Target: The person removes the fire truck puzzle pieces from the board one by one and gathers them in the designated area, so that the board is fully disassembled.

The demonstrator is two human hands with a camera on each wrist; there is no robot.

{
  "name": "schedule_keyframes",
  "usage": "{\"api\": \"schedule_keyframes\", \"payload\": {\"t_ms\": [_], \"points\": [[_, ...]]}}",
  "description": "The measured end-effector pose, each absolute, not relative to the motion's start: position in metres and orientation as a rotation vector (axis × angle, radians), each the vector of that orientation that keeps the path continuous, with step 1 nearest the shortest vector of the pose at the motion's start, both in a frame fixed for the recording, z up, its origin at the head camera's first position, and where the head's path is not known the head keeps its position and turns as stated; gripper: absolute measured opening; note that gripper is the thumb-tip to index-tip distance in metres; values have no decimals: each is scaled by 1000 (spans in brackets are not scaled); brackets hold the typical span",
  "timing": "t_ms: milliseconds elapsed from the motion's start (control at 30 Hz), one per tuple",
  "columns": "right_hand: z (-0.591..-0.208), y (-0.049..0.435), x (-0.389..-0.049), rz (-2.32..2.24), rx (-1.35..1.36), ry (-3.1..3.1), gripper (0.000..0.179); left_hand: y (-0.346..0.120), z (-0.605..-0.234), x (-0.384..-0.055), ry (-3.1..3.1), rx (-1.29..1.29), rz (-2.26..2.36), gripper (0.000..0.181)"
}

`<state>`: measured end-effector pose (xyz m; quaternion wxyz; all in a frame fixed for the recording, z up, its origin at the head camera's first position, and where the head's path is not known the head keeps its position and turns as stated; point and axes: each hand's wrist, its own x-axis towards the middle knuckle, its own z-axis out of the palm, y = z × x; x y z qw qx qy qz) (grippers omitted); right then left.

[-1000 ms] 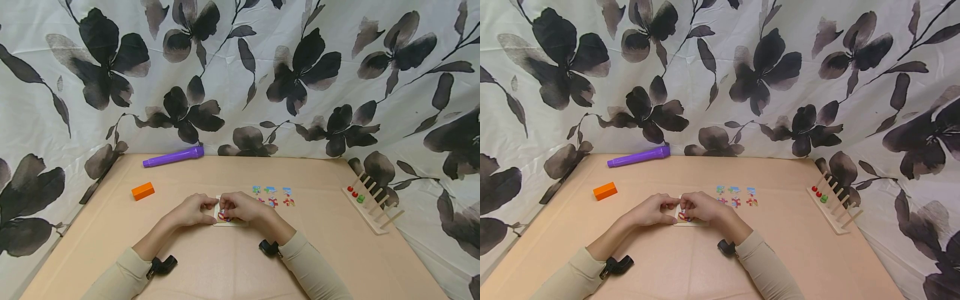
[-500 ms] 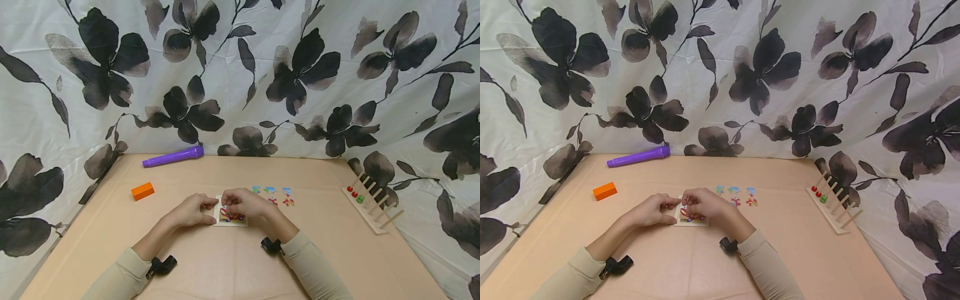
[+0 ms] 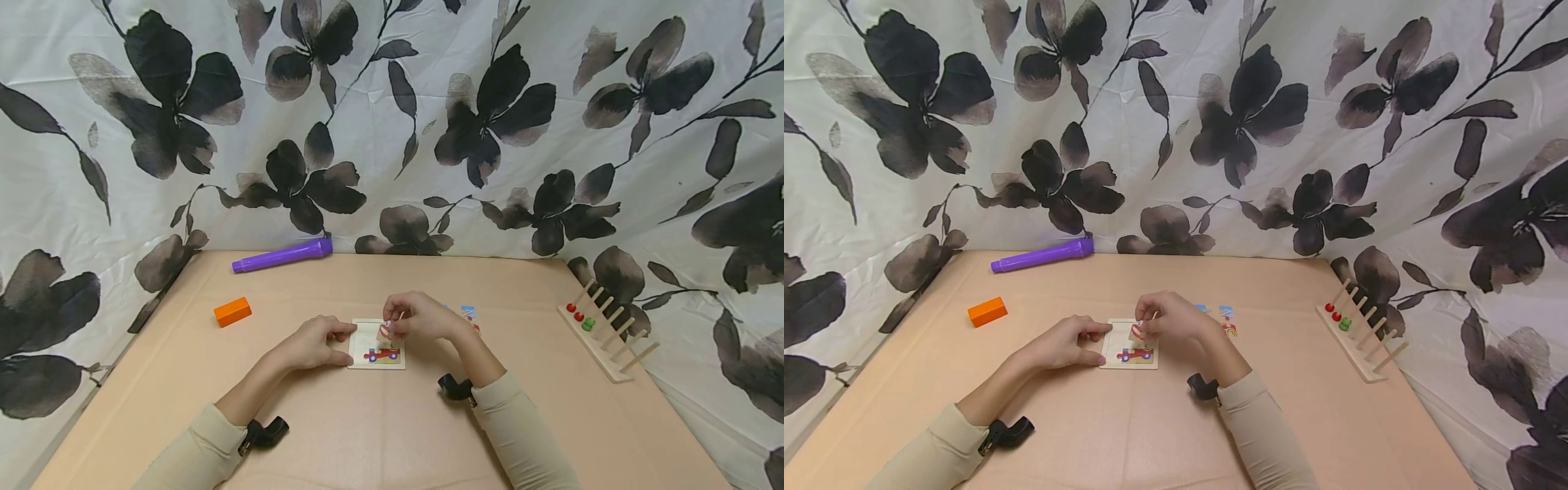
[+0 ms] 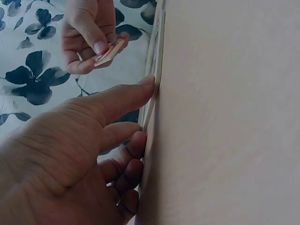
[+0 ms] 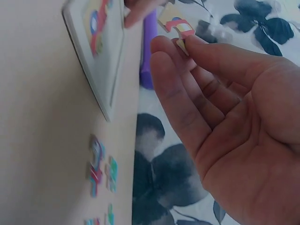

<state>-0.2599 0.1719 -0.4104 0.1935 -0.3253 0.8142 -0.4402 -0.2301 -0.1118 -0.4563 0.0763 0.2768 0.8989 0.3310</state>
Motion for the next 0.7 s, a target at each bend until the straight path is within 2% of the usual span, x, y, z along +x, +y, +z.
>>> {"api": "schedule_keyframes", "payload": {"t_ms": [367, 700], "points": [[-401, 198, -267, -1160, -910, 2424, 6, -112, -454, -230, 2684, 809, 985, 68], [-397, 209, -267, -1185, -776, 2380, 9, -111, -453, -229, 2672, 789, 1000, 68]]}}
